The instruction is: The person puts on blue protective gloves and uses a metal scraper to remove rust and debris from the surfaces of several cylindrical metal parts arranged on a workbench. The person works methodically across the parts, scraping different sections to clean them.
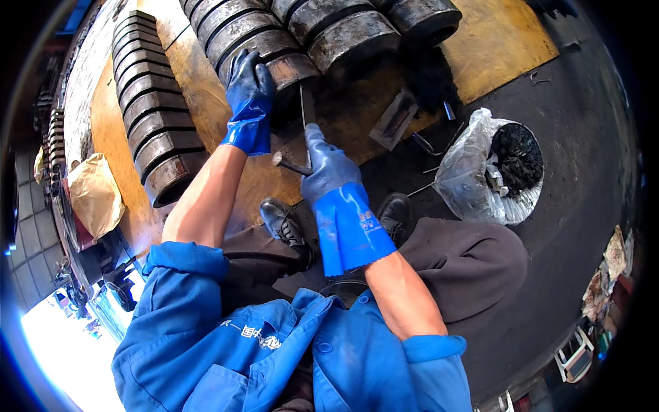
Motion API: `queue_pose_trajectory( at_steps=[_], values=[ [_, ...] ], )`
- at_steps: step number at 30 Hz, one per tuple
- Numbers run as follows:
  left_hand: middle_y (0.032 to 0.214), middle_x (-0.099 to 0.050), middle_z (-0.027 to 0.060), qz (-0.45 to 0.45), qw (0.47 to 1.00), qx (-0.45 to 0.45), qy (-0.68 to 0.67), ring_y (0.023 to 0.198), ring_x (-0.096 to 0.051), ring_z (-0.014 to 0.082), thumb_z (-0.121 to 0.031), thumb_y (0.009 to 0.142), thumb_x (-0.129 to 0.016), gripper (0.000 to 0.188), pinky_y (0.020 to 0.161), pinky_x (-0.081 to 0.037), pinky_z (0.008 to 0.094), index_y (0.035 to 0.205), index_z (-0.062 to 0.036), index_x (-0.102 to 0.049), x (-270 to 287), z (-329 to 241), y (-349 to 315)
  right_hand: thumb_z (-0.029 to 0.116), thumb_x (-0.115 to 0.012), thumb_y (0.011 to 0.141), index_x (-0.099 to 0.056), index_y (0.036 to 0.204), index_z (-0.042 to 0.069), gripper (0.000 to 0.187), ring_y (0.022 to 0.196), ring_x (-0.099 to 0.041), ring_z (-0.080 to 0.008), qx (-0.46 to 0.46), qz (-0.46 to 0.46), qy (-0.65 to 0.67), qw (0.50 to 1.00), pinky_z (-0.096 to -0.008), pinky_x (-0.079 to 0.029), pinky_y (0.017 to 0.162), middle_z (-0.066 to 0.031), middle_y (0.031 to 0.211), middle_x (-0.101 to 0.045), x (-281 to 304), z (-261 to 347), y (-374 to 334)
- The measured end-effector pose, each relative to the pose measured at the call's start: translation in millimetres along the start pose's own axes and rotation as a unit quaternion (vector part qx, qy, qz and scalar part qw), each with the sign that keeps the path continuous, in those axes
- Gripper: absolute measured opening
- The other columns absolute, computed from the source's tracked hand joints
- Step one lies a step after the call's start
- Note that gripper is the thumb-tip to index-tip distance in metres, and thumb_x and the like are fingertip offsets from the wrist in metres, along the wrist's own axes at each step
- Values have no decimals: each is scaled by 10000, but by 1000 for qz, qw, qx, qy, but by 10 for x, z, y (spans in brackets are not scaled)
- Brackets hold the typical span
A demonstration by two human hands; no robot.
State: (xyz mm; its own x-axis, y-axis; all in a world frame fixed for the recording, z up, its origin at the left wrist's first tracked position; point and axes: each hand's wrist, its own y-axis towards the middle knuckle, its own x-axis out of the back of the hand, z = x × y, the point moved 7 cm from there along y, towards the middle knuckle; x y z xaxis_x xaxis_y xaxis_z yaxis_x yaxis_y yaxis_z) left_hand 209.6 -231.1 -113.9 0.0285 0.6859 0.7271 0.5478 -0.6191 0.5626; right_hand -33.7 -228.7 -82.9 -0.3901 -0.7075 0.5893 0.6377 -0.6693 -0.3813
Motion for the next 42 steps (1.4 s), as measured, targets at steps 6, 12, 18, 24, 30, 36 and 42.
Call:
queue_pose_trajectory(
  at_steps=[6,12,18,24,30,36,42],
  values=[
    [1303,-584,252,9,1000,-7,5,1215,-542,417,-244,925,-509,370,1063,-406,465,1208,-40,-630,29,9,-34,81,-632,852,-523,1388,130,549,948,-656,-423,8,-55,-3,998,-480,-518,794,-252,990,-676,43,45,-90],
    [1301,-586,255,7,1000,-12,19,1226,-538,416,-237,932,-501,369,1067,-404,466,1206,-26,-629,142,69,40,40,-589,841,-497,1418,123,590,1045,-658,-387,10,-43,125,991,-443,-525,903,-244,1107,-675,-128,-127,46],
    [1298,-600,228,18,1000,-12,18,1236,-544,376,-215,926,-543,333,1065,-416,451,1196,-39,-628,-54,-21,-27,28,-482,960,-571,1343,138,409,518,-533,-85,-32,-53,293,954,-259,-474,496,-41,807,-677,21,-402,208],
    [1326,-591,220,-6,999,-22,47,1266,-525,393,-199,938,-555,341,1092,-398,471,1228,-28,-610,125,170,-9,108,-618,863,-535,1388,90,531,1008,-662,-412,-13,9,-6,1000,-438,-523,845,-292,1024,-672,3,29,281],
    [1346,-567,239,13,1000,4,12,1274,-504,416,-190,920,-553,343,1111,-371,469,1207,-11,-611,63,-20,-50,49,-585,893,-537,1396,145,514,579,-624,-150,-128,53,294,946,-325,-521,533,-104,853,-707,140,-390,297],
    [1322,-590,220,-19,999,-3,41,1270,-521,379,-222,938,-561,354,1110,-374,449,1232,-34,-621,192,126,46,-21,-575,899,-518,1391,52,501,645,-656,-153,-76,143,347,924,-268,-454,417,-162,1122,-693,255,-628,890],
    [1286,-615,219,-6,999,-16,36,1226,-559,377,-201,932,-540,320,1066,-422,446,1181,-33,-649,-21,-34,26,-1,-545,902,-526,1385,54,486,410,-494,-93,-211,94,364,902,-232,-349,349,-179,881,-721,617,-758,713]
  ],
)
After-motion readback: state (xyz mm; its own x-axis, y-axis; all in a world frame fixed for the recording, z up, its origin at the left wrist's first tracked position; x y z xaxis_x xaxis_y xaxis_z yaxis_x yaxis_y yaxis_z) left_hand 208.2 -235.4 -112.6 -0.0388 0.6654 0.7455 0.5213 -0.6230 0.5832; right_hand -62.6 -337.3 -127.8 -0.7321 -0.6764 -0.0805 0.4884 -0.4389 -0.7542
